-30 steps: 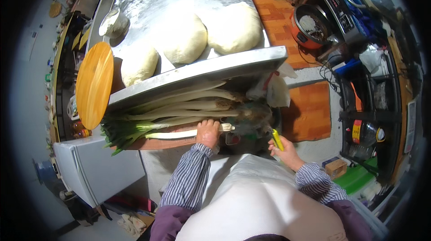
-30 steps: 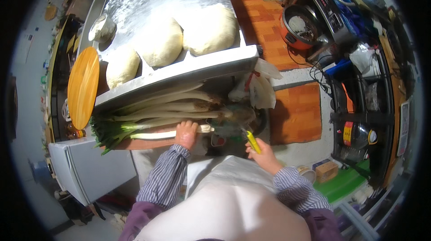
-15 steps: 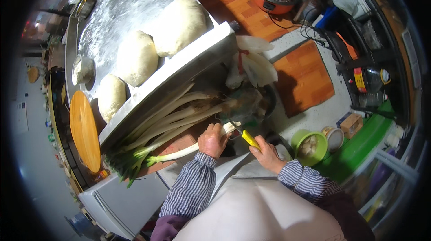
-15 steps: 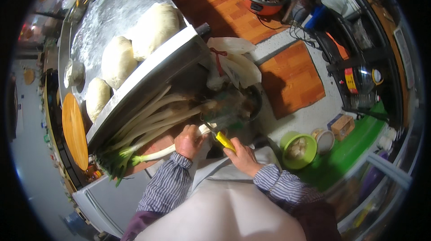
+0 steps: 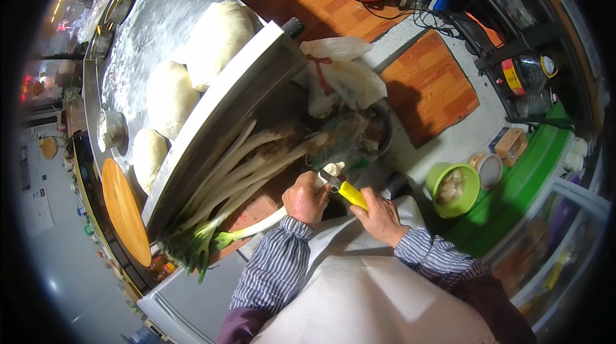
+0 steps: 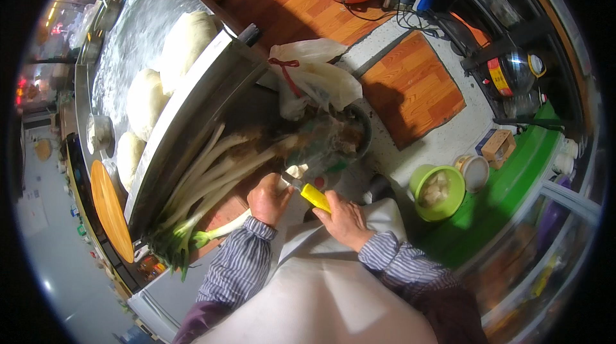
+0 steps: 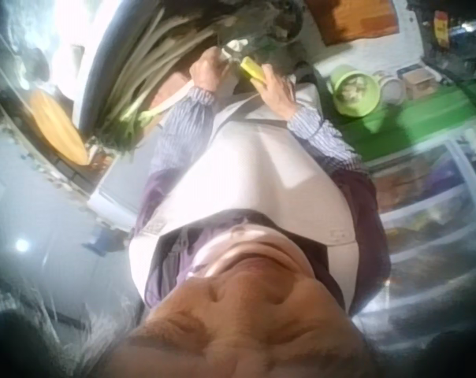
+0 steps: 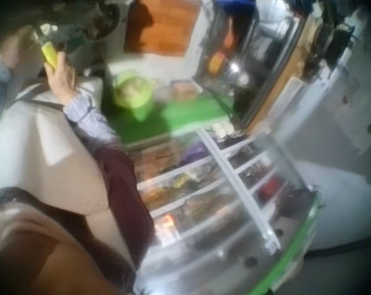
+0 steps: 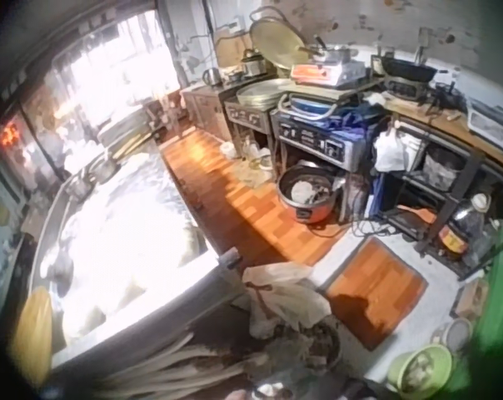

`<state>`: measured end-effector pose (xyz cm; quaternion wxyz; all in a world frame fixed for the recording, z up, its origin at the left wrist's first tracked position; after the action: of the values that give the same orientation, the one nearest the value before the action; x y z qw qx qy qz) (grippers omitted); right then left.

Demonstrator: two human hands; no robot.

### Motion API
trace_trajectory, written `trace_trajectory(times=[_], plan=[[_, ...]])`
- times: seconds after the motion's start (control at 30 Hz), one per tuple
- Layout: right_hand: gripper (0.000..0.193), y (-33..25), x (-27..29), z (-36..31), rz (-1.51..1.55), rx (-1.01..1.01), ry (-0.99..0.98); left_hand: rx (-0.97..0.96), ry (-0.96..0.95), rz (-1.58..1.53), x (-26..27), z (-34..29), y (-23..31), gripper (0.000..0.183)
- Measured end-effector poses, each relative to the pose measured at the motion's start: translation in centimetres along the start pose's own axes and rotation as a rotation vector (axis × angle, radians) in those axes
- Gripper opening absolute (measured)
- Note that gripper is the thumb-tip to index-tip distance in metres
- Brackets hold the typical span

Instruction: The person kneads dough on a floured metal counter, then moves to a cutting board to trim the roots and outer layers of green onions using a small knife. The trimmed pieces are discarded into a nearby bowl.

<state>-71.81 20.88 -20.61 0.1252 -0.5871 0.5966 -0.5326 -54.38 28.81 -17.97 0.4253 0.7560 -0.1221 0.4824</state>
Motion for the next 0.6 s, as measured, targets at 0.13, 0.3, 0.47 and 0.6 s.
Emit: trace_trajectory(times=[0.13, 0.3, 0.47, 0.6], plan=[[0.033, -0.4, 0.4, 0.1, 0.041, -0.076, -0.016, -0.023, -0.003, 0.046, -0.9, 0.5, 0.5, 0.03], [0.032, 0.0, 1.0, 0.4, 0.059, -0.141, -0.041, -0.062, 0.003, 0.07, -1.8, 1.0, 1.1, 0.03], [0.032, 1.6, 1.5, 0.5, 0.056, -0.179, -0.04, 0.03, -0.058, 0.045, -2.9, 1.5, 1.3, 0.031], [0.032, 3.4, 1.1, 0.4, 0.091, -0.185, -0.047, 0.046, -0.126, 0.025, -3.9, 1.7, 1.0, 0.034]])
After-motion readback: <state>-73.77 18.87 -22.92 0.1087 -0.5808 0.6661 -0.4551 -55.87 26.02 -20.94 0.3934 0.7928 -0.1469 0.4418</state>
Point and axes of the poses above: each hand's wrist, its own z-axis towards the middle knuckle, its own x-axis out of the back of the hand, y = z × x, the point moved 4 cm from there along z, towards the middle knuckle, and after that the axes turned 3 degrees about -z, right-handed, at the moved point
